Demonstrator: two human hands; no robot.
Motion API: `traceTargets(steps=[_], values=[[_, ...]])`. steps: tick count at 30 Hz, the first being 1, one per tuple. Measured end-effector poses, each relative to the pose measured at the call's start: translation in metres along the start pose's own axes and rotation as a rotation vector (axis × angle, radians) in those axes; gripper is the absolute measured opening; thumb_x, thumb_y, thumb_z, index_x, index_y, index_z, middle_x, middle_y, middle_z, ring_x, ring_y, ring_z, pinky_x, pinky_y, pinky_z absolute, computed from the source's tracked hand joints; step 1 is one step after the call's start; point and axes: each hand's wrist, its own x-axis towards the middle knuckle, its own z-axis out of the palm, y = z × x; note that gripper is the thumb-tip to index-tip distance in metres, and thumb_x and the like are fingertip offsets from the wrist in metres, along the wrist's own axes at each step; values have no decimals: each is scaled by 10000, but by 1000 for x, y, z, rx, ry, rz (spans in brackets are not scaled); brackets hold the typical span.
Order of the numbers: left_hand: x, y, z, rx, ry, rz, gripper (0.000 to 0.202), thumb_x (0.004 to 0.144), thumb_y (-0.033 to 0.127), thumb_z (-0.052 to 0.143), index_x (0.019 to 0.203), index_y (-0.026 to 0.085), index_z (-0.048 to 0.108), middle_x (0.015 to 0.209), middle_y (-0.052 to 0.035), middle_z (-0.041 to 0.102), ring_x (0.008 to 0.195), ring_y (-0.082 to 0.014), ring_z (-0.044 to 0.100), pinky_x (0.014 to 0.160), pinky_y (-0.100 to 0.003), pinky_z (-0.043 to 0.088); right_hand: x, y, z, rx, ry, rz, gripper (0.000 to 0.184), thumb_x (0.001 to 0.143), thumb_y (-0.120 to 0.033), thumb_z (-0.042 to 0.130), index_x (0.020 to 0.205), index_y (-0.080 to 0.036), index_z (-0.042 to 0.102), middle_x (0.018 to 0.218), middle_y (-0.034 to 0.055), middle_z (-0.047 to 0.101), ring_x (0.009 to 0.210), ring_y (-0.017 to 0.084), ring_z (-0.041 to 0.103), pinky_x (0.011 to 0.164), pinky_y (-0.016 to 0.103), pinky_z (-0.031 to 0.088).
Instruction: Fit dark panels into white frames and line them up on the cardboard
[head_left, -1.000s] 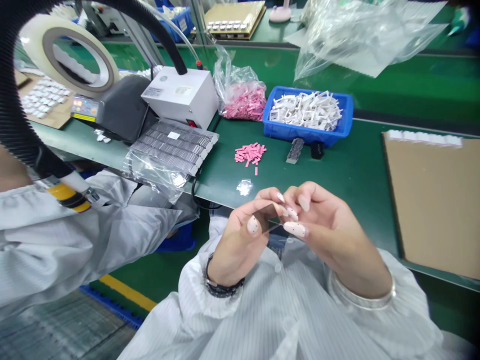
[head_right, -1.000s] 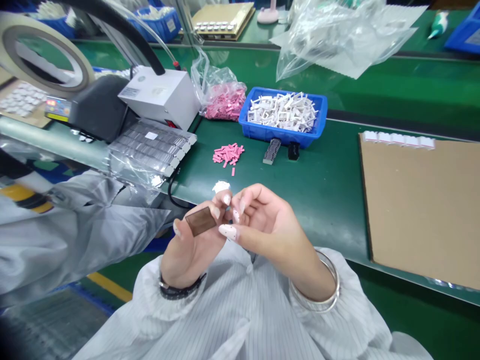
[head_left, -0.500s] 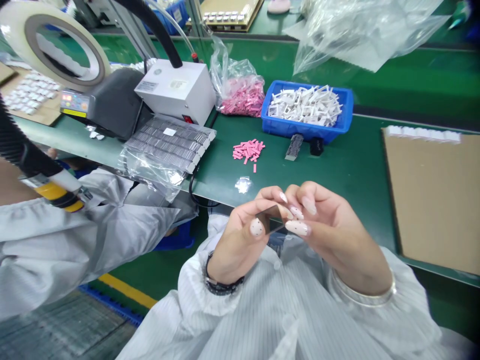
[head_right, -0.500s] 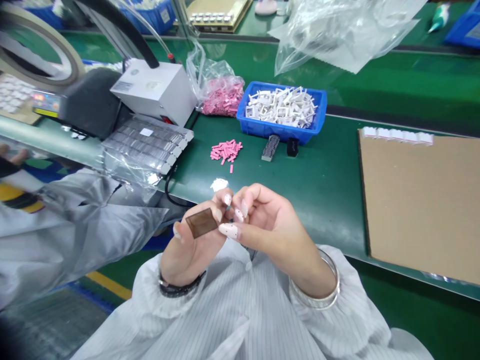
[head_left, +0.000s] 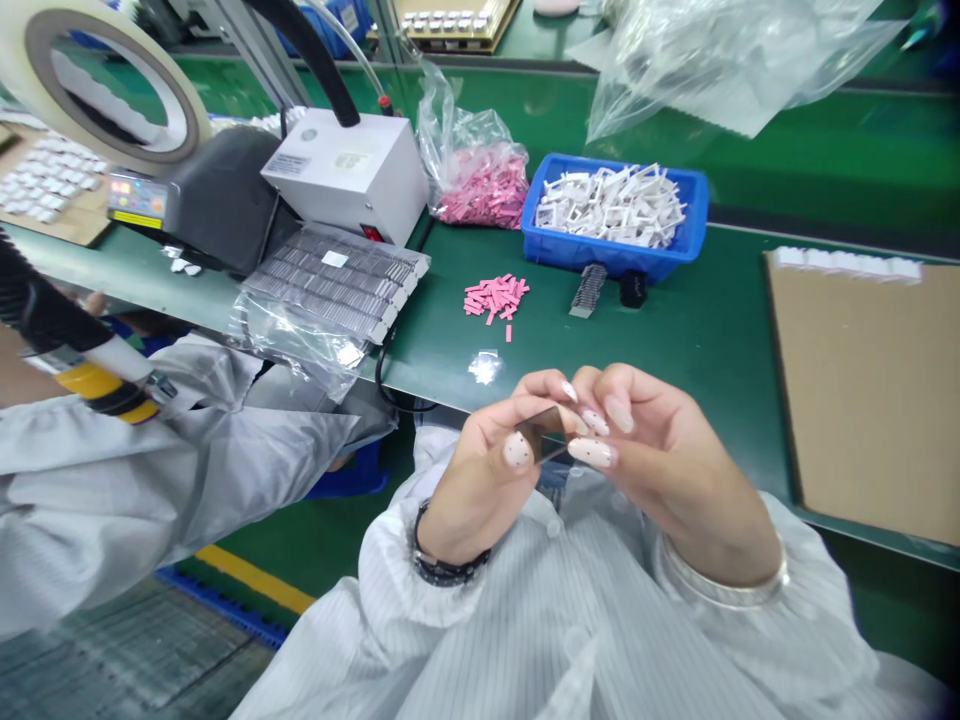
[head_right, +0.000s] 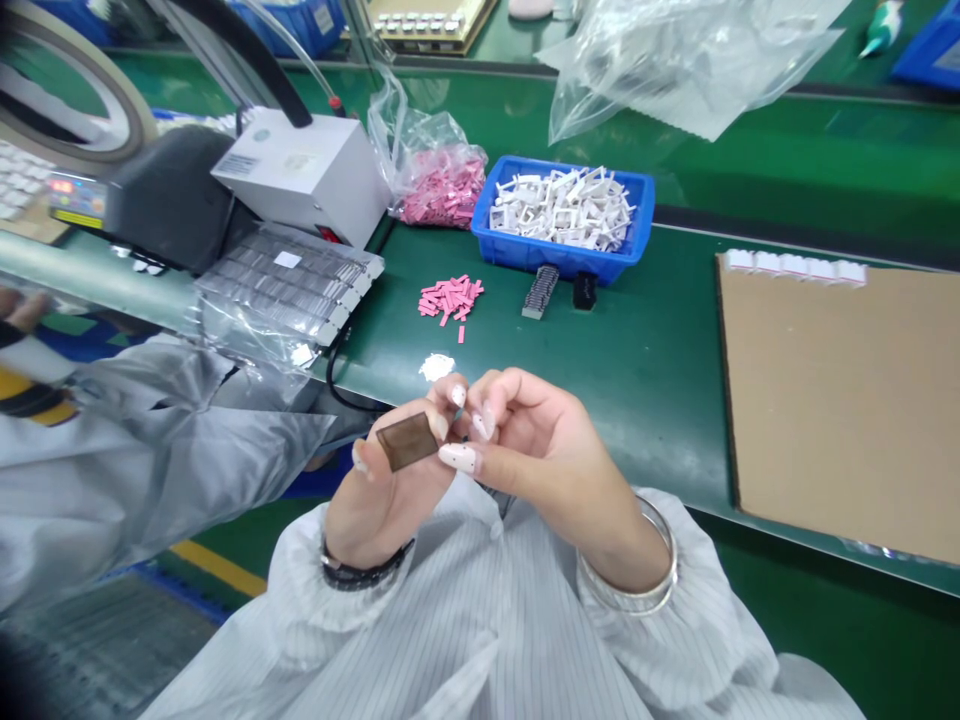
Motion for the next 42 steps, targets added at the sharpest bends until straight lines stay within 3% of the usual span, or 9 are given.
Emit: traceTargets(steps=[7, 14, 26, 29, 32, 35, 38, 42], values=[[0, -3, -1, 37, 39, -35, 394, 761, 599, 621, 801, 217, 709, 1029, -43, 459, 850, -153, 490, 763, -264, 464, 0, 5, -3, 28, 35, -5, 250, 730, -38, 715, 651, -196, 538, 712, -46, 491, 727, 67, 525, 678, 194, 485], [0, -5, -1, 55, 82, -43, 426, 738, 627, 627, 765, 209, 703, 985, -44, 495, 816, -157, 493, 763, -285, 452, 0, 6, -2, 36, 28, -29, 256, 740, -13, 691, 638, -200, 549, 702, -45, 499, 725, 65, 549, 724, 207, 518], [1, -3, -3, 28, 61, -48, 368, 761, 571, 643, 799, 213, 722, 1031, -34, 509, 850, -151, 526, 794, -274, 470, 1, 9, -4, -64, 68, -33, 265, 732, -127, 745, 629, -204, 515, 685, -42, 489, 710, 88, 540, 678, 237, 507], [1, -3, -3, 34, 71, -66, 360, 757, 564, 651, 796, 215, 729, 1044, -38, 537, 876, -165, 538, 815, -291, 465, -2, 7, -4, -224, 124, -84, 215, 730, -156, 758, 688, -230, 560, 720, -31, 488, 709, 109, 518, 639, 260, 469], [0, -4, -3, 28, 118, -112, 339, 739, 552, 678, 809, 225, 735, 1047, -37, 585, 899, -182, 559, 872, -329, 446, -3, -1, -6, -523, 147, -243, 158, 728, -183, 771, 750, -261, 635, 752, -4, 510, 725, 142, 478, 630, 300, 427], [-1, -5, -5, 37, 155, -151, 345, 711, 553, 706, 822, 228, 734, 1071, -35, 624, 956, -206, 574, 931, -367, 413, 1, -14, -11, -837, 30, -372, 62, 792, -224, 721, 790, -267, 676, 763, 22, 521, 757, 169, 481, 633, 324, 419], [-1, -4, -6, 68, 181, -169, 367, 689, 552, 727, 790, 200, 726, 1070, -45, 643, 1005, -220, 568, 954, -370, 393, 9, -27, -17, -1094, -145, -383, 46, 848, -251, 659, 803, -250, 668, 805, 26, 506, 757, 157, 503, 654, 317, 441], [-1, -2, -8, 78, 172, -157, 356, 707, 543, 718, 777, 194, 725, 985, -38, 668, 979, -204, 573, 944, -349, 385, 19, -36, -19, -1190, -319, -356, 101, 887, -259, 599, 795, -233, 629, 806, 23, 510, 741, 146, 510, 638, 293, 444]])
